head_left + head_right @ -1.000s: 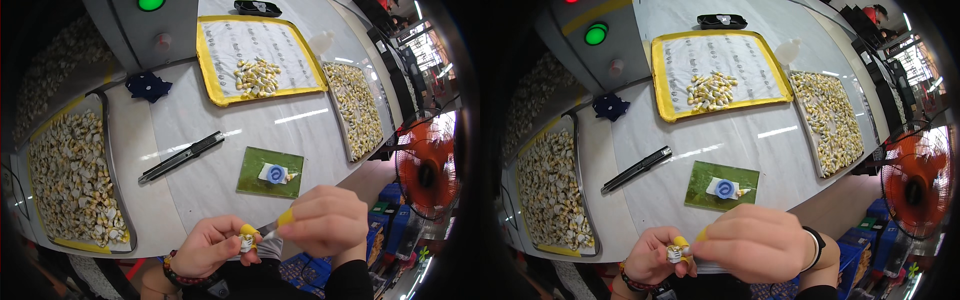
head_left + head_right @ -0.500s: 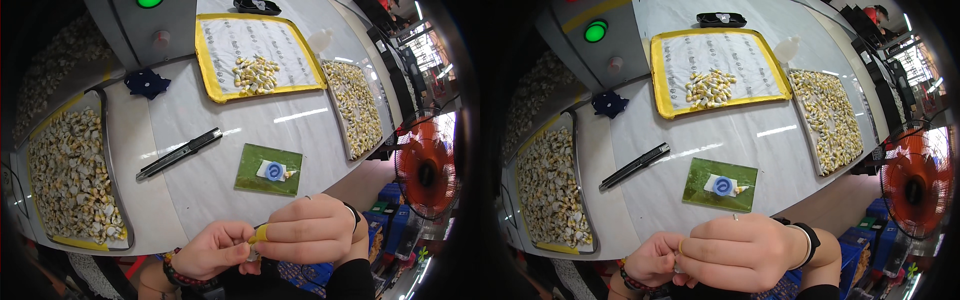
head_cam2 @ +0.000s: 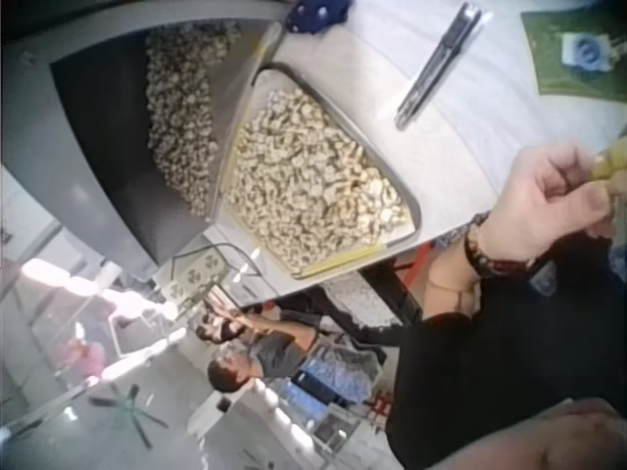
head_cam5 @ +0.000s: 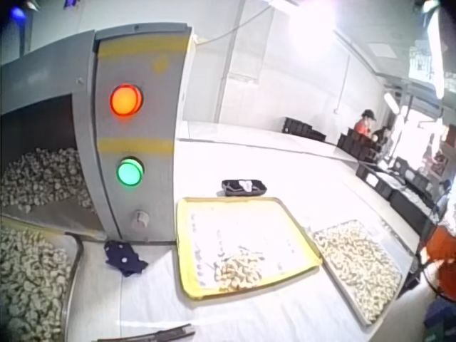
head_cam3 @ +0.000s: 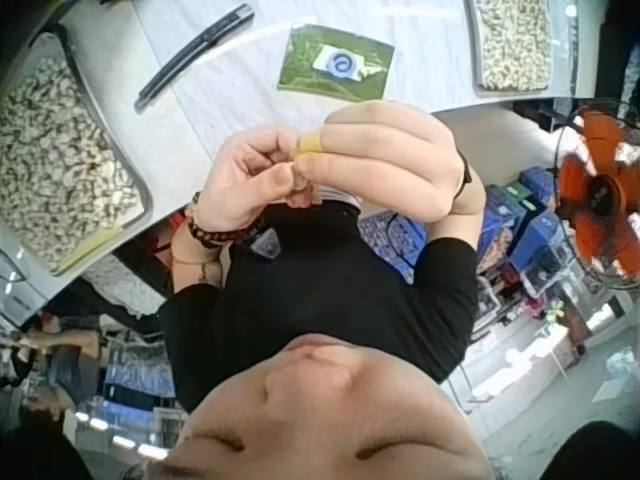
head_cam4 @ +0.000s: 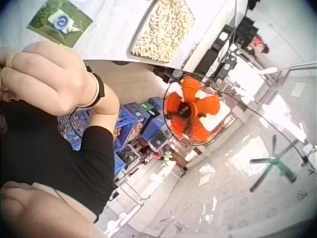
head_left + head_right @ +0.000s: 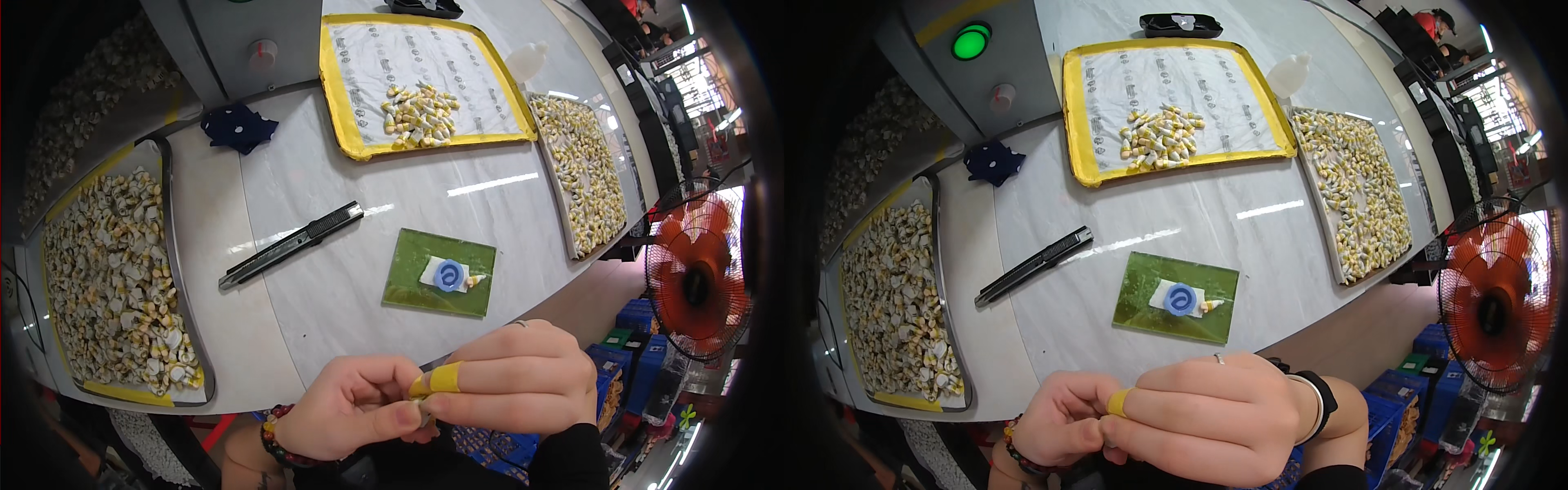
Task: The person sits at a workstation and peels the meat from small snail shells by hand. They pick up a shell, extract the meat, and place the empty shell into a tray on the left. The process is repeated continuously throughout the clip.
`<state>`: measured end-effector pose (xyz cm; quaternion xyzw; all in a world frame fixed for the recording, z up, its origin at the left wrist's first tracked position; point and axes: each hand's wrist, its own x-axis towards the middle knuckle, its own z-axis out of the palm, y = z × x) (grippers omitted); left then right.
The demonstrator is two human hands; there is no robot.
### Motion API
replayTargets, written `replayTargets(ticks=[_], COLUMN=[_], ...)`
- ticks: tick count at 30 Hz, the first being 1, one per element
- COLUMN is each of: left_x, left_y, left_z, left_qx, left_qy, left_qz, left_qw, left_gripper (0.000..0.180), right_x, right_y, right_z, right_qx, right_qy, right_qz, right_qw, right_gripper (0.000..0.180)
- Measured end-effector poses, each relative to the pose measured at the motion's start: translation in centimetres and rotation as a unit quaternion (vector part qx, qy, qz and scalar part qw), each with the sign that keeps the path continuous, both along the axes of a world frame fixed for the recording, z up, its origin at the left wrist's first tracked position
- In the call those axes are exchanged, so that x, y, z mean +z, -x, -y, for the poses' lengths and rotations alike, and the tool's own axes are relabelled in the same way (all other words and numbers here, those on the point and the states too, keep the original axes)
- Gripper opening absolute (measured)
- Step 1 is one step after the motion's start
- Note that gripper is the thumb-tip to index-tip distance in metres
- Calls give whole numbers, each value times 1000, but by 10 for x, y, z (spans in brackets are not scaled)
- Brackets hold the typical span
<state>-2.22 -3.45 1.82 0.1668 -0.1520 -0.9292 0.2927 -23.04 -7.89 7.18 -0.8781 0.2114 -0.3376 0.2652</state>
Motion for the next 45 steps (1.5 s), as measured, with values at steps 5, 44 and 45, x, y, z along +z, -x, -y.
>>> replayTargets(ticks=[5,44,45], left_x=[7,-6,-6], left_y=[7,-9,-8], left_z=[-4,-16,-15], left_qx=[128,175,174], left_qy=[154,249,253], left_qz=[103,167,165], left_qw=[974,938,937], left_gripper=[29,40,40], right_x=[-4,-29,-27], right_y=[0,198,195], right_z=[-3,79,76], right_qx=[-38,-472,-449], right_qy=[-25,-98,-126], right_qz=[54,-191,-101], right_qw=[997,855,879], right_gripper=[17,8,6])
